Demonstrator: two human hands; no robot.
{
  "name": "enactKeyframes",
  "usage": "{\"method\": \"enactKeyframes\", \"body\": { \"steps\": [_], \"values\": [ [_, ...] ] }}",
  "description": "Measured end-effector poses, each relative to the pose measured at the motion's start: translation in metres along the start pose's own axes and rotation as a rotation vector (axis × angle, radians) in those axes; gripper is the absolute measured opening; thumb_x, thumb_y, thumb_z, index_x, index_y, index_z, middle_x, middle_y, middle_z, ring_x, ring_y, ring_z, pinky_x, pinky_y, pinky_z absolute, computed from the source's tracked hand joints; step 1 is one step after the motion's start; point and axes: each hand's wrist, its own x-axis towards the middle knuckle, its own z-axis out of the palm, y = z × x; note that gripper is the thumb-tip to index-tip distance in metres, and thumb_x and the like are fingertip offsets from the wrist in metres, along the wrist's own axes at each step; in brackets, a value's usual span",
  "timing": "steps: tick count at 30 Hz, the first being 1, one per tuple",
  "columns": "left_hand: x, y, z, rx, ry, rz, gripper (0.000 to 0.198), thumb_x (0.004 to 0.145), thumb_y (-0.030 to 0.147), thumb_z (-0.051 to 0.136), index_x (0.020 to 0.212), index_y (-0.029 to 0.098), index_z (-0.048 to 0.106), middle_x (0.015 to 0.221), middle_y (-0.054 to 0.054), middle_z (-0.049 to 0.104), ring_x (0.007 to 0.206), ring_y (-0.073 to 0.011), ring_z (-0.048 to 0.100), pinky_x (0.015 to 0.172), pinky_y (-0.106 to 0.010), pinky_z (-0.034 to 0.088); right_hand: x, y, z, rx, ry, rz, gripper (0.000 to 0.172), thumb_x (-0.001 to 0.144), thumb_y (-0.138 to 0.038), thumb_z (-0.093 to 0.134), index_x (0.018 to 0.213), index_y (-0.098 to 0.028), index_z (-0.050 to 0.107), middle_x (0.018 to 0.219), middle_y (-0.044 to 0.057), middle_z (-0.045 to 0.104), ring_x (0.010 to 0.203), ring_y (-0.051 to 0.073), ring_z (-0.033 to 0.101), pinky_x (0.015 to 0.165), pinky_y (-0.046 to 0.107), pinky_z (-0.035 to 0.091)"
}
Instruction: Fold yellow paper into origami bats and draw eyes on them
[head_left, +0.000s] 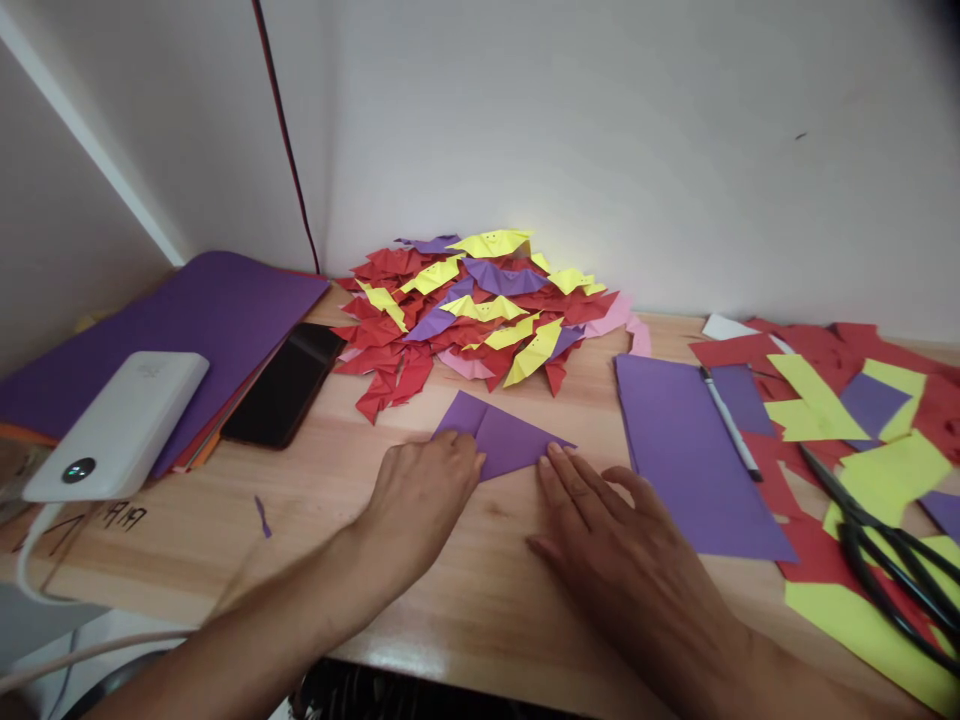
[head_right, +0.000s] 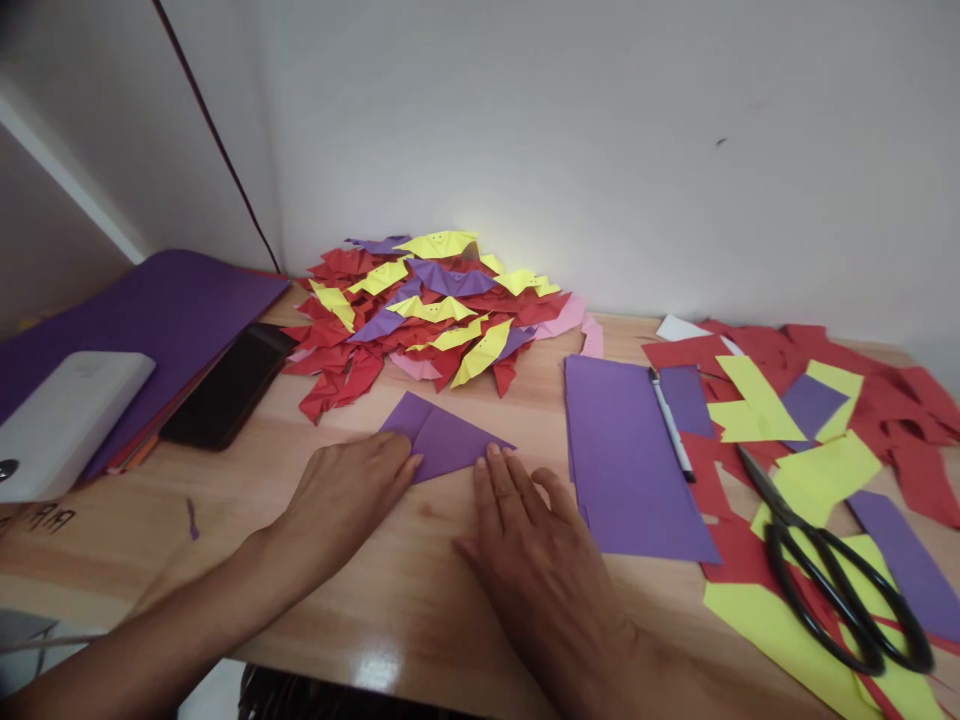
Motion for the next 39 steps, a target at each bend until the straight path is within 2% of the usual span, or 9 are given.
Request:
{"method": "enactKeyframes", "body": {
  "steps": [8,23,26,29,31,33,35,37,39],
  "values": [
    [0.0,0.002,-0.002,-0.005,0.012,-0.001,0.03,0.096,0.028,0.034,0.089,0.015,0.06,0.087,-0.009,0.067,0.077,-0.0259,0.067,0.061,-0.035,0.05,-0.002,0.008,-0.005,-0.029,0.007,0.015,0.043,0.097,-0.027,0.038,0.112,0.001,0.066,0.117,0.023,0.066,0.107,0.03,0.064,0.099,0.047,0.042],
    [-0.004,0.002,-0.001,-0.033,0.076,-0.008,0.026,0.096,0.03,0.038,0.091,0.016,0.06,0.09,-0.007,0.068,0.079,-0.0241,0.067,0.062,-0.033,0.05,0.004,0.002,-0.013,-0.129,-0.06,0.074,0.035,0.09,-0.026,0.051,0.118,-0.01,0.066,0.114,0.018,0.068,0.092,0.029,0.063,0.089,0.047,0.043],
    [-0.007,-0.002,0.002,-0.031,0.144,0.003,0.026,0.096,0.032,0.039,0.091,0.016,0.06,0.09,-0.006,0.067,0.075,-0.0215,0.066,0.061,-0.03,0.049,0.005,0.0,-0.012,-0.154,-0.078,0.077,0.035,0.091,-0.026,0.05,0.119,-0.011,0.066,0.113,0.018,0.068,0.092,0.029,0.063,0.089,0.046,0.042],
    [-0.017,-0.003,0.003,0.014,0.327,-0.008,0.026,0.096,0.035,0.041,0.096,0.016,0.059,0.091,-0.007,0.066,0.076,-0.0206,0.064,0.061,-0.03,0.05,0.006,-0.001,-0.011,-0.167,-0.085,0.06,0.035,0.091,-0.025,0.049,0.118,-0.011,0.066,0.112,0.018,0.068,0.091,0.029,0.063,0.089,0.046,0.042],
    [-0.028,0.003,0.006,0.062,0.507,0.054,0.027,0.096,0.033,0.042,0.104,0.014,0.059,0.093,-0.008,0.066,0.086,-0.0229,0.063,0.07,-0.035,0.052,0.006,-0.001,-0.01,-0.173,-0.078,0.052,0.035,0.091,-0.025,0.049,0.118,-0.01,0.067,0.111,0.019,0.069,0.09,0.03,0.063,0.09,0.047,0.042],
    [-0.039,0.016,0.011,0.065,0.637,0.242,0.033,0.096,0.026,0.041,0.122,0.009,0.052,0.11,-0.012,0.065,0.102,-0.0234,0.061,0.089,-0.038,0.05,0.006,-0.001,-0.009,-0.175,-0.073,0.047,0.034,0.089,-0.022,0.051,0.116,-0.01,0.067,0.11,0.019,0.069,0.089,0.03,0.063,0.09,0.047,0.043],
    [-0.046,0.032,0.018,0.059,0.606,0.403,0.047,0.097,0.032,0.039,0.136,0.006,0.041,0.135,-0.015,0.052,0.126,-0.0259,0.048,0.105,-0.039,0.041,0.005,-0.001,-0.008,-0.172,-0.067,0.032,0.034,0.084,-0.015,0.055,0.114,-0.009,0.069,0.11,0.019,0.069,0.089,0.03,0.063,0.09,0.047,0.043],
    [-0.048,0.046,0.027,0.045,0.501,0.415,0.064,0.096,0.045,0.036,0.145,0.005,0.028,0.15,-0.016,0.034,0.139,-0.0277,0.031,0.114,-0.041,0.031,0.003,0.0,-0.007,-0.164,-0.053,0.003,0.036,0.078,-0.01,0.056,0.111,-0.006,0.07,0.108,0.02,0.07,0.09,0.03,0.063,0.091,0.048,0.043],
    [-0.045,0.055,0.036,0.001,0.443,0.377,0.075,0.093,0.054,0.036,0.148,0.004,0.02,0.153,-0.017,0.028,0.142,-0.0291,0.026,0.116,-0.043,0.027,0.002,0.001,-0.007,-0.162,-0.043,-0.015,0.036,0.074,-0.007,0.056,0.108,-0.004,0.07,0.107,0.022,0.07,0.089,0.031,0.063,0.091,0.048,0.044]
  ]
}}
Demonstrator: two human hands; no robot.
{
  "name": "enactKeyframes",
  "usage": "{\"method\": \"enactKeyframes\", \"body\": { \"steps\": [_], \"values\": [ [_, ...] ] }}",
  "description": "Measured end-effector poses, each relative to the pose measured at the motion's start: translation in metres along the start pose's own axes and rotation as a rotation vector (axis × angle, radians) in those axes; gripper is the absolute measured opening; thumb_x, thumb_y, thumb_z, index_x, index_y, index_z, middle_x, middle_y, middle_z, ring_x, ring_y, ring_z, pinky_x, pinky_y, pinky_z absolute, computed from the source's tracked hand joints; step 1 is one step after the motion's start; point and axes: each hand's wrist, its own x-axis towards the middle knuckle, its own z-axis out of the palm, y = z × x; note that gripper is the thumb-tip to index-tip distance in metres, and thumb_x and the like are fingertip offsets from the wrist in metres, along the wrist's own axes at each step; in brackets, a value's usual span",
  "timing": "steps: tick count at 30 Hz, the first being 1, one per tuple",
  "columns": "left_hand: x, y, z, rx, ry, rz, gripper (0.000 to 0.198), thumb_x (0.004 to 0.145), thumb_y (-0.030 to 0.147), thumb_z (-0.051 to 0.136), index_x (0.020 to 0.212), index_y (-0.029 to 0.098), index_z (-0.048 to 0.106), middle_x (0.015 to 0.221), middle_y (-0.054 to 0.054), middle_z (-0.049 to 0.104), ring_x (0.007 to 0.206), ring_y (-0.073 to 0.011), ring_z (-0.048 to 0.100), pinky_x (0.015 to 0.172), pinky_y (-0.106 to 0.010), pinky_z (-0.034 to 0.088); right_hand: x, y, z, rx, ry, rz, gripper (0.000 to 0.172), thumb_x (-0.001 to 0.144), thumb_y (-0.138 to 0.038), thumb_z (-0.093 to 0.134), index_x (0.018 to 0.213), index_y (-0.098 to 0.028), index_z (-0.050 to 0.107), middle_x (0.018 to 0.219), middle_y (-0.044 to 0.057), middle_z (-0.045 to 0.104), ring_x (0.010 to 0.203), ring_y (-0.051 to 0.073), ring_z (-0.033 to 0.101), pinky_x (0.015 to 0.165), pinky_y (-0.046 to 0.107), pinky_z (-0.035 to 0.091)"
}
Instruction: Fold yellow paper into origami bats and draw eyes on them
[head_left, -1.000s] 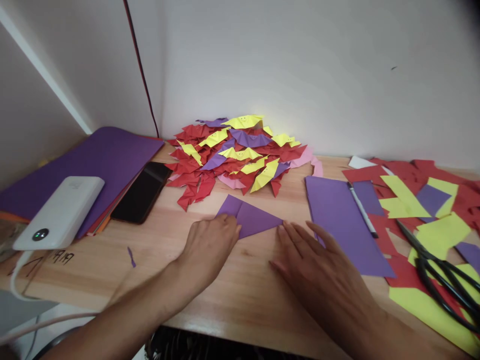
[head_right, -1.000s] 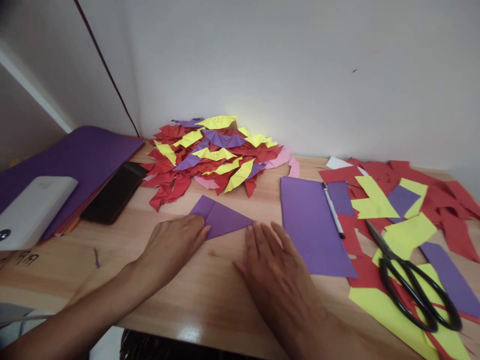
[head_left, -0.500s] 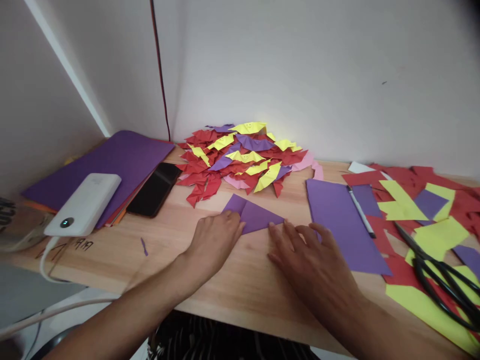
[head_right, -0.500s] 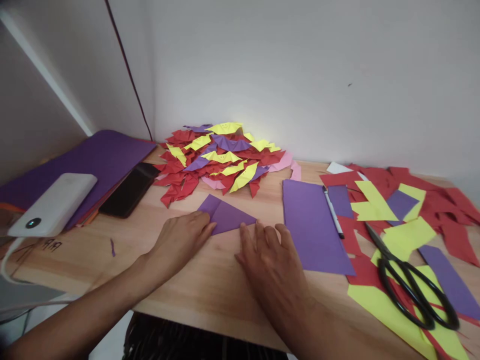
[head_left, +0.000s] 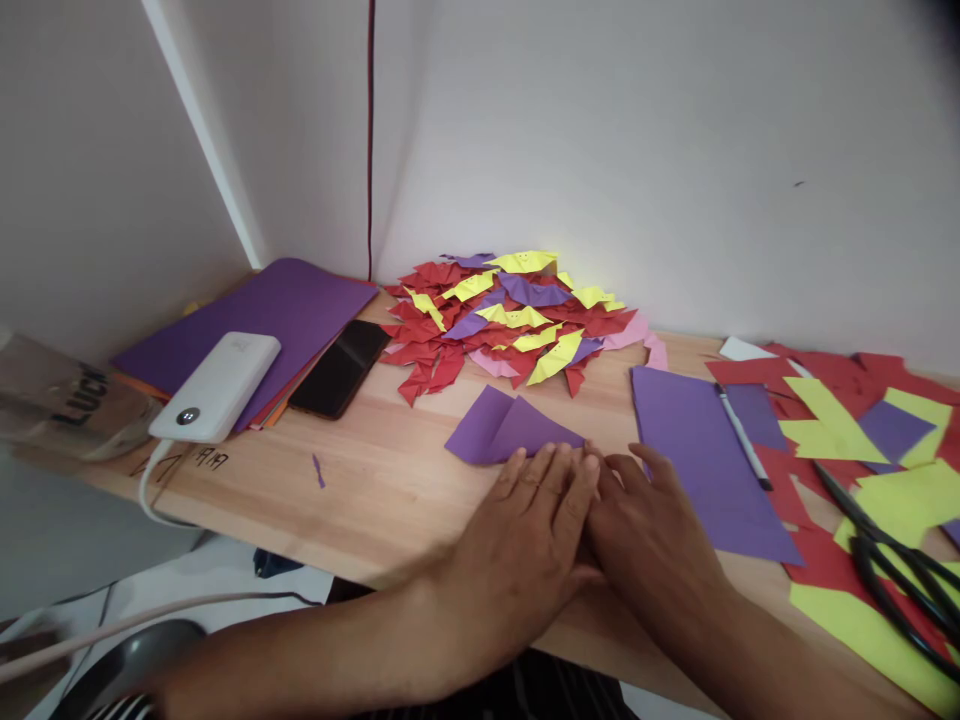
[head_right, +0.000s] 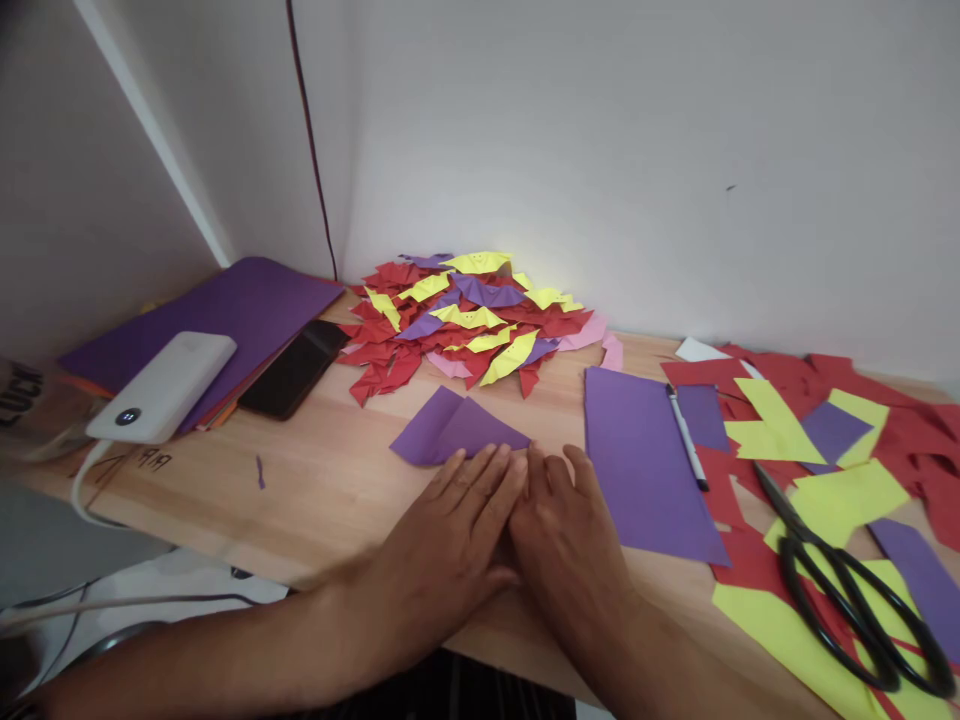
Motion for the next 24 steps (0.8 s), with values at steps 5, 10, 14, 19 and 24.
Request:
{"method": "enactKeyframes", "body": {
  "steps": [5,10,14,19,24],
  "values": [
    [0.0,-0.003,0.016,-0.045,-0.06,-0.048,0.082,0.091,0.06,0.035,0.149,0.006,0.016,0.156,-0.016,0.021,0.145,-0.028,0.019,0.118,-0.044,0.022,0.0,0.001,-0.001,-0.009,0.011,-0.005,0.035,0.074,-0.005,0.052,0.103,-0.003,0.071,0.109,0.022,0.069,0.087,0.03,0.064,0.09,0.049,0.045],
    [-0.007,-0.011,0.015,-0.048,-0.079,-0.037,0.081,0.091,0.06,0.035,0.15,0.008,0.015,0.157,-0.013,0.018,0.145,-0.0238,0.018,0.118,-0.039,0.026,0.0,0.002,-0.002,-0.018,0.02,-0.005,0.035,0.076,-0.005,0.05,0.105,-0.004,0.071,0.107,0.021,0.07,0.087,0.03,0.064,0.091,0.049,0.044],
    [-0.016,-0.021,0.01,-0.04,-0.069,-0.008,0.078,0.093,0.058,0.032,0.149,0.007,0.017,0.156,-0.013,0.021,0.145,-0.0224,0.017,0.117,-0.039,0.027,-0.001,0.002,-0.001,-0.038,0.013,0.002,0.033,0.087,-0.018,0.052,0.114,-0.008,0.068,0.11,0.019,0.069,0.089,0.029,0.064,0.093,0.048,0.042],
    [-0.026,-0.032,0.002,-0.036,-0.103,0.003,0.073,0.094,0.057,0.028,0.149,0.009,0.021,0.156,-0.011,0.022,0.145,-0.0212,0.018,0.118,-0.037,0.025,0.0,0.002,-0.001,-0.03,0.0,0.019,0.035,0.092,-0.027,0.05,0.119,-0.011,0.066,0.111,0.018,0.069,0.09,0.027,0.063,0.094,0.047,0.04],
    [-0.037,-0.038,-0.004,-0.003,-0.12,-0.02,0.069,0.095,0.055,0.027,0.148,0.01,0.024,0.155,-0.011,0.025,0.144,-0.021,0.022,0.117,-0.039,0.026,0.0,0.004,-0.001,-0.024,-0.008,0.018,0.035,0.092,-0.026,0.05,0.12,-0.01,0.065,0.111,0.018,0.069,0.091,0.028,0.063,0.095,0.047,0.038]
  ]
}}
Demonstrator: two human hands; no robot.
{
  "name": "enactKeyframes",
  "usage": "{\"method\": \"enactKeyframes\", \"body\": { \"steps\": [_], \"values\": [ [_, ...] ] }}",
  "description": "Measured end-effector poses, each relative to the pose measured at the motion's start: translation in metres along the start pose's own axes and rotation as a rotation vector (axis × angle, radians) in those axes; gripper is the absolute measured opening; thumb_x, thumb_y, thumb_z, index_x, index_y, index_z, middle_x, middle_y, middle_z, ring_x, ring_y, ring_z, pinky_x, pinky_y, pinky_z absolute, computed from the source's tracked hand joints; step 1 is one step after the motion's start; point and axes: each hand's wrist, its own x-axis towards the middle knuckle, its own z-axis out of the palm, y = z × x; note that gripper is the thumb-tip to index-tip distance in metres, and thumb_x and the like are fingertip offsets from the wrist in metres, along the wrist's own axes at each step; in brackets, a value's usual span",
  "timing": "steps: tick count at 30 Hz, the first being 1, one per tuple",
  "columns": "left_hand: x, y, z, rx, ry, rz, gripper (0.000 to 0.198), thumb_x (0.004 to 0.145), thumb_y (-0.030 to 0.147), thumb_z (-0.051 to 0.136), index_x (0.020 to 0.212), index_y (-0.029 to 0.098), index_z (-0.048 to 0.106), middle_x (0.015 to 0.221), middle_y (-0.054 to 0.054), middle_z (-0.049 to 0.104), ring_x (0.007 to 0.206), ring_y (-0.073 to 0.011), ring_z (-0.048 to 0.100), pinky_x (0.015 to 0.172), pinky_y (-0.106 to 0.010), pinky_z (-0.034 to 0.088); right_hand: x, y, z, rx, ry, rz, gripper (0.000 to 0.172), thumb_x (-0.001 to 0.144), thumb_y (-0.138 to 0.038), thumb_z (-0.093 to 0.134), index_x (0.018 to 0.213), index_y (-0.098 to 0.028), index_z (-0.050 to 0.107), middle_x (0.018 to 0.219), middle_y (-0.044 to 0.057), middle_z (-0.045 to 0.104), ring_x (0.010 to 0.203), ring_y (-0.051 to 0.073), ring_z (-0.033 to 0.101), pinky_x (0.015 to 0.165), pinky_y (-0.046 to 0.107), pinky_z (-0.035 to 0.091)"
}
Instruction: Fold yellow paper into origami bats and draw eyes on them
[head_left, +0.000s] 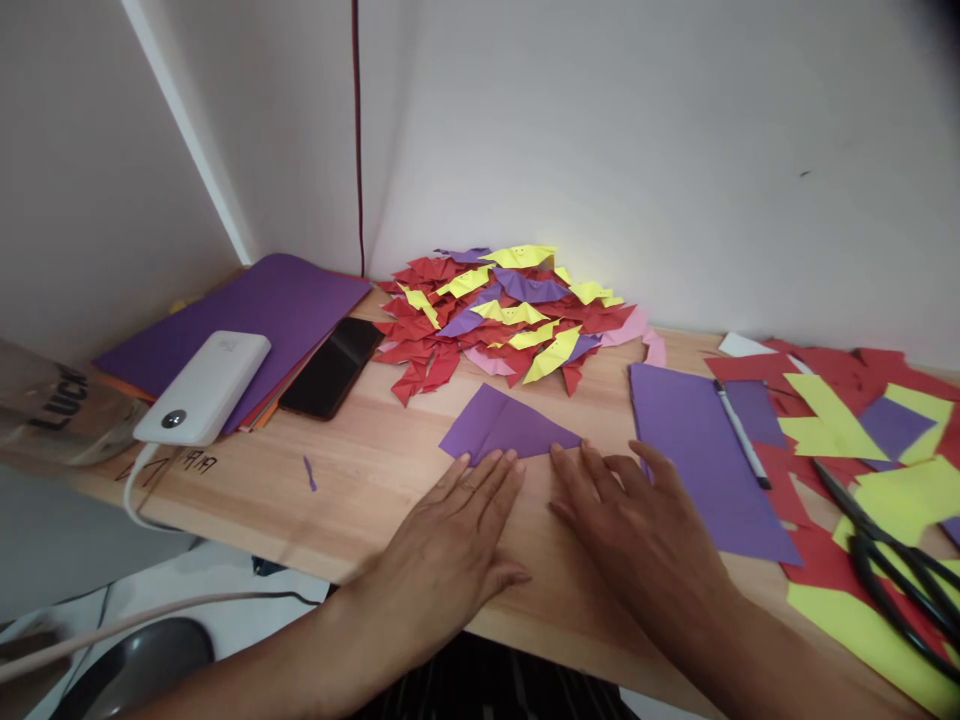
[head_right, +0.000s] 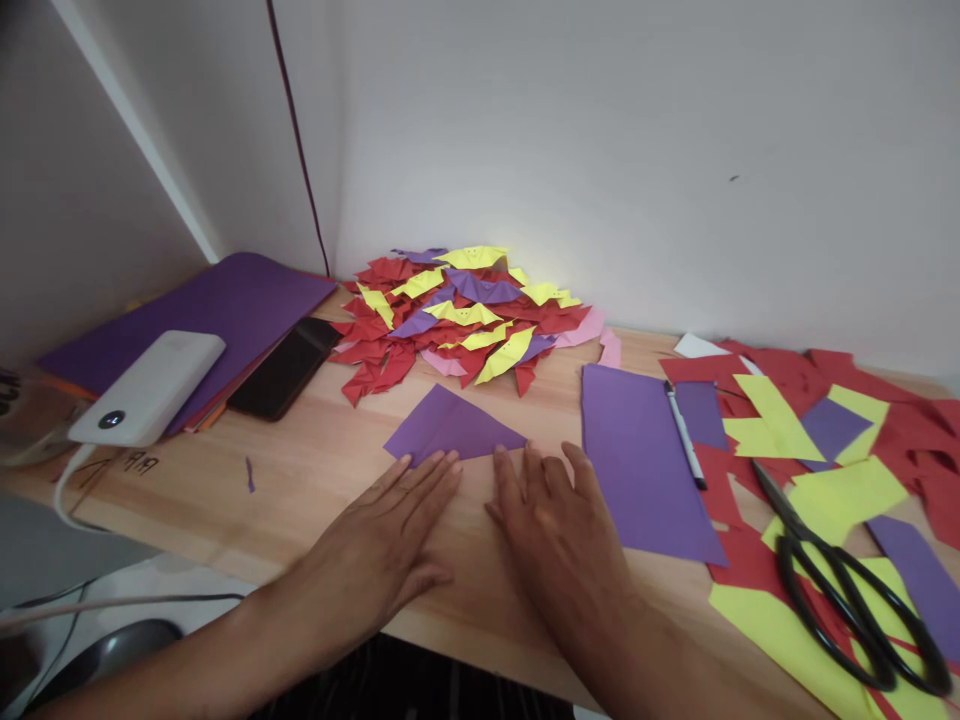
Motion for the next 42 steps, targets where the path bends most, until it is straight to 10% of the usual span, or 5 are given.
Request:
{"method": "enactKeyframes", "body": {
  "steps": [16,29,42],
  "values": [
    [-0.011,-0.01,-0.004,-0.044,0.055,-0.066,0.056,0.097,0.047,0.033,0.142,0.015,0.037,0.147,-0.009,0.042,0.137,-0.0196,0.039,0.117,-0.048,0.024,0.002,0.001,-0.007,0.086,-0.027,0.041,0.034,0.092,-0.025,0.049,0.112,-0.003,0.066,0.112,0.021,0.068,0.094,0.031,0.065,0.091,0.051,0.041],
    [-0.012,-0.014,0.003,-0.088,0.056,-0.041,0.054,0.094,0.034,0.043,0.142,0.01,0.037,0.149,-0.012,0.039,0.139,-0.0215,0.034,0.119,-0.045,0.019,0.023,-0.047,-0.002,0.523,-0.098,-0.101,0.067,0.092,-0.047,0.044,0.144,-0.006,0.036,0.149,0.018,0.037,0.138,0.025,0.034,0.112,0.047,0.031],
    [-0.037,0.01,0.01,0.01,0.128,0.023,0.044,0.098,0.026,0.032,0.137,0.011,0.044,0.144,-0.01,0.046,0.136,-0.0217,0.039,0.115,-0.046,0.025,-0.024,-0.062,-0.015,0.418,-0.078,0.023,0.054,0.094,-0.037,0.044,0.143,-0.013,0.041,0.147,0.011,0.041,0.136,0.024,0.038,0.112,0.049,0.028]
  ]
}}
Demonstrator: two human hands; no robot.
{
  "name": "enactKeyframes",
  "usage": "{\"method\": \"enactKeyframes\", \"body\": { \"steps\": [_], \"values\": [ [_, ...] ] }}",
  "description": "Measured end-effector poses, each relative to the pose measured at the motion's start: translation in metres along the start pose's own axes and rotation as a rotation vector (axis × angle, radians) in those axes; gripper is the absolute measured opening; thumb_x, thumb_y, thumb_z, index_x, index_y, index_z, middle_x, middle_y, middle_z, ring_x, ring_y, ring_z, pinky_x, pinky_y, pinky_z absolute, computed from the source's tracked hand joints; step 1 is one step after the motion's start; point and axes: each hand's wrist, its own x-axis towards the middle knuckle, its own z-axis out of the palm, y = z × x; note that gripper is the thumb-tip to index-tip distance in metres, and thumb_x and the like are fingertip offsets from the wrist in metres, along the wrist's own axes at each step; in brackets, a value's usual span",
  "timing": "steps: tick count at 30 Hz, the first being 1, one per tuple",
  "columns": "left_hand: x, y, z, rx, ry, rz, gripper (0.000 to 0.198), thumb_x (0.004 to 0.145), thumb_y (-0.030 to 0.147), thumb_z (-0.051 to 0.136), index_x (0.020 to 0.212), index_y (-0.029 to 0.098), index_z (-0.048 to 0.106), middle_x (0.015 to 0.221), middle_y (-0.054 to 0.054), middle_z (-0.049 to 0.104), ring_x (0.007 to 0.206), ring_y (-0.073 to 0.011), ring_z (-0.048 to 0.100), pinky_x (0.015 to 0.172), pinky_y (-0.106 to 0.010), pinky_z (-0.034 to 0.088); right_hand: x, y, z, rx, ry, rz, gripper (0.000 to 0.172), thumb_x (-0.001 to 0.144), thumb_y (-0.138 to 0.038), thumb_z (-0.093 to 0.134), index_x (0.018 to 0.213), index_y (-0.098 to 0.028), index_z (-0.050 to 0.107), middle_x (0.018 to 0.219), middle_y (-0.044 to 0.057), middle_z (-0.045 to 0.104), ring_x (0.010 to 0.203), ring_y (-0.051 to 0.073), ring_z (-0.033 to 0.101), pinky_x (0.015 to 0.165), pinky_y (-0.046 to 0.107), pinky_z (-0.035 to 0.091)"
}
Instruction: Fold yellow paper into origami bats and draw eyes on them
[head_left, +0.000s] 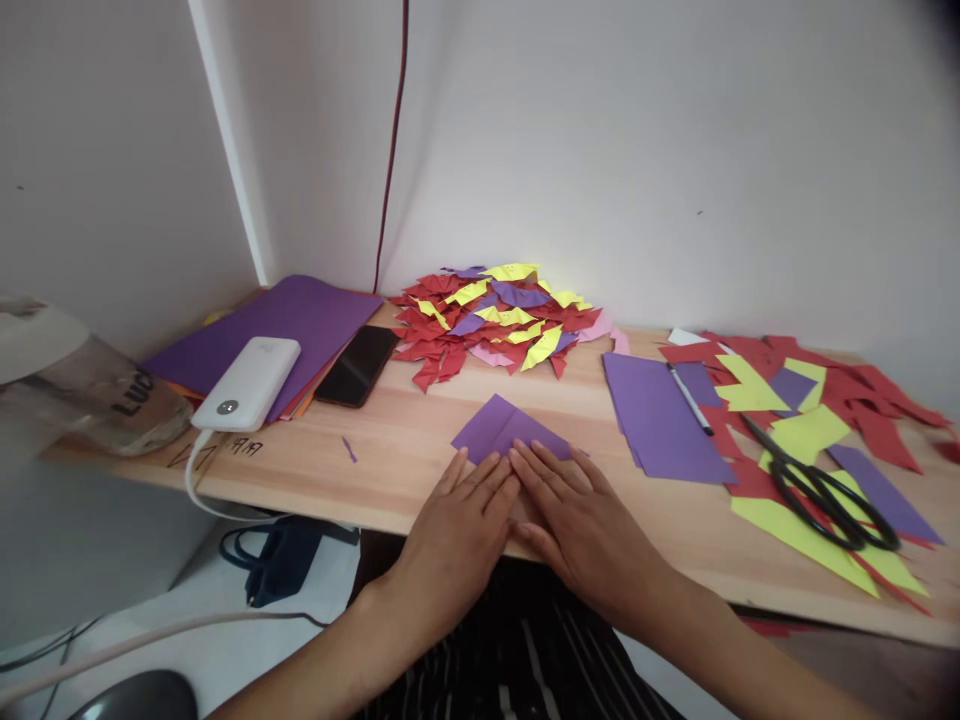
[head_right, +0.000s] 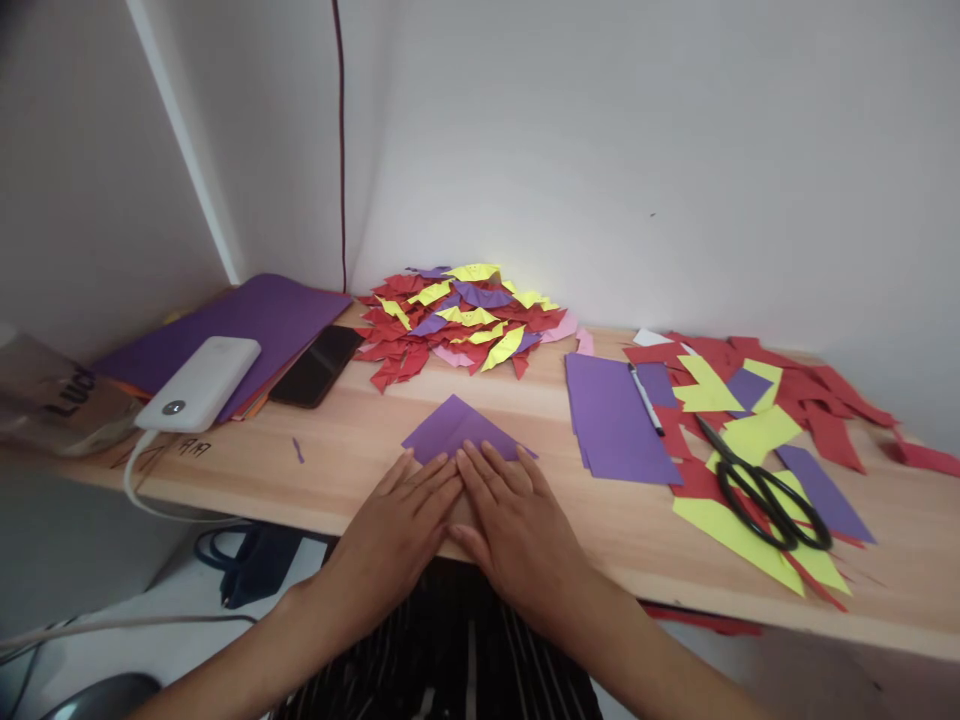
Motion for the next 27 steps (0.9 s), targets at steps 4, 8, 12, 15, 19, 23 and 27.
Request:
{"method": "enactKeyframes", "body": {
  "steps": [4,8,12,15,19,23,27],
  "values": [
    [-0.02,0.018,-0.003,-0.013,0.01,0.011,0.045,0.097,0.029,0.034,0.138,0.012,0.043,0.144,-0.01,0.046,0.136,-0.0211,0.038,0.115,-0.046,0.025,-0.025,-0.02,-0.002,-0.01,0.029,0.011,0.055,0.093,-0.039,0.044,0.141,-0.012,0.043,0.147,0.01,0.043,0.136,0.024,0.039,0.113,0.048,0.027],
    [-0.029,0.029,-0.005,0.024,-0.006,-0.007,0.043,0.097,0.027,0.034,0.137,0.013,0.044,0.143,-0.011,0.047,0.136,-0.0219,0.039,0.113,-0.051,0.027,-0.037,-0.035,0.002,-0.043,0.062,0.053,0.057,0.093,-0.037,0.045,0.142,-0.009,0.042,0.148,0.012,0.041,0.137,0.026,0.036,0.113,0.05,0.026],
    [-0.03,0.033,-0.004,0.054,0.009,-0.034,0.044,0.097,0.025,0.035,0.14,0.013,0.039,0.144,-0.013,0.045,0.136,-0.0215,0.039,0.111,-0.053,0.029,-0.044,-0.04,0.006,-0.042,0.113,0.122,0.054,0.094,-0.038,0.043,0.14,-0.01,0.044,0.146,0.012,0.043,0.136,0.025,0.038,0.113,0.05,0.025],
    [-0.031,0.034,-0.002,0.045,0.035,-0.045,0.043,0.097,0.023,0.036,0.139,0.016,0.04,0.143,-0.013,0.047,0.136,-0.0208,0.04,0.109,-0.051,0.032,-0.048,-0.04,0.006,-0.053,0.113,0.151,0.051,0.095,-0.037,0.041,0.139,-0.011,0.046,0.144,0.012,0.046,0.134,0.025,0.041,0.112,0.05,0.027],
    [-0.033,0.034,0.0,0.009,0.071,-0.072,0.041,0.096,0.019,0.037,0.137,0.018,0.042,0.142,-0.012,0.048,0.135,-0.0204,0.041,0.109,-0.051,0.031,-0.052,-0.038,0.006,-0.087,0.105,0.177,0.051,0.095,-0.036,0.04,0.14,-0.011,0.044,0.145,0.012,0.045,0.133,0.025,0.042,0.11,0.051,0.029],
    [-0.035,0.035,0.001,-0.03,0.071,-0.083,0.042,0.095,0.016,0.037,0.136,0.017,0.042,0.144,-0.013,0.046,0.136,-0.02,0.04,0.11,-0.052,0.029,-0.058,-0.034,0.007,-0.105,0.099,0.197,0.051,0.096,-0.036,0.038,0.14,-0.009,0.043,0.145,0.012,0.045,0.133,0.025,0.043,0.11,0.05,0.03],
    [-0.037,0.036,0.002,-0.046,0.074,-0.096,0.043,0.094,0.012,0.035,0.137,0.018,0.041,0.146,-0.011,0.043,0.138,-0.0185,0.036,0.112,-0.053,0.026,-0.066,-0.028,0.005,-0.105,0.087,0.222,0.051,0.096,-0.036,0.037,0.139,-0.009,0.044,0.143,0.014,0.047,0.132,0.025,0.044,0.109,0.05,0.031]
  ]
}}
